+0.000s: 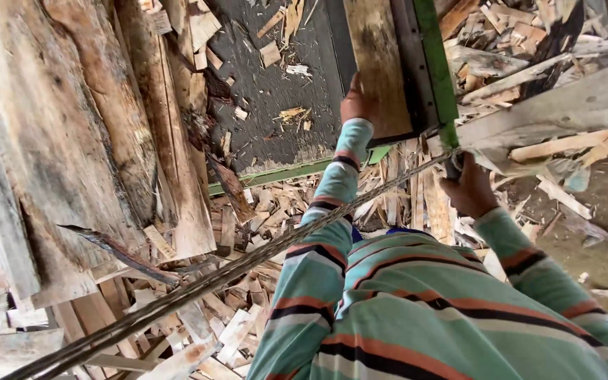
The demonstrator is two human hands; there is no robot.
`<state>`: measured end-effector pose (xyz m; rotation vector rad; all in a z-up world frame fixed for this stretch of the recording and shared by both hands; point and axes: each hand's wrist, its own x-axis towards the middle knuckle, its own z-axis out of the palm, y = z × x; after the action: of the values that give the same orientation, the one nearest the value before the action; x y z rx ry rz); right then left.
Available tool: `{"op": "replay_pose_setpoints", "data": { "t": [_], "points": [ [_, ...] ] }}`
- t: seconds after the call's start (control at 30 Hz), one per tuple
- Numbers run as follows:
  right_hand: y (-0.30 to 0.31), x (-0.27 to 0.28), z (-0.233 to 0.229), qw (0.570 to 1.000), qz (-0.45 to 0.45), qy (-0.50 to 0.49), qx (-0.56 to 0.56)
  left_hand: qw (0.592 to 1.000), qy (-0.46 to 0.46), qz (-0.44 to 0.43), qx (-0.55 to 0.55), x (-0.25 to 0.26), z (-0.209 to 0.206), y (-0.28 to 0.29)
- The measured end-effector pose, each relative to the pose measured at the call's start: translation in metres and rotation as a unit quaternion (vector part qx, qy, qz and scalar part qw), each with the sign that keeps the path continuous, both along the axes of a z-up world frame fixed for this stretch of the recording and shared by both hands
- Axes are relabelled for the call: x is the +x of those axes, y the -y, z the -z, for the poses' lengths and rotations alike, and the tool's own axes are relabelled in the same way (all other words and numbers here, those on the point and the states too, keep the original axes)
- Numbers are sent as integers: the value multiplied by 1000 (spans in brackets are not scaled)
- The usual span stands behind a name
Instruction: Trimming and cutting pieces of wood bark using a large manual lever cutter in a workshop.
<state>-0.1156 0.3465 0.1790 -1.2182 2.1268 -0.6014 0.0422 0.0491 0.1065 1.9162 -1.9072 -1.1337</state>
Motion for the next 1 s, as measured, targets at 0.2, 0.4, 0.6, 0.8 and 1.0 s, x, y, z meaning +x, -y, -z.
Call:
{"op": "replay_pose_setpoints", "data": {
  "t": [0.2,0.4,0.6,0.8,1.0],
  "points": [
    [-5,-14,-48,999,-8,-22,-29,985,-131,-17,-111,87,-10,-8],
    [5,-14,-107,998,-25,-54,30,963,-183,158,-117,256,-13,-30],
    [9,-18,-132,994,-43,-68,73,978,23,188,-87,282,-118,1],
    [4,-27,-126,992,-50,-85,74,954,188,221,-71,268,-200,59],
    [11,-8,-227,990,-30,-113,75,961,168,213,-50,258,-197,115]
  ]
}}
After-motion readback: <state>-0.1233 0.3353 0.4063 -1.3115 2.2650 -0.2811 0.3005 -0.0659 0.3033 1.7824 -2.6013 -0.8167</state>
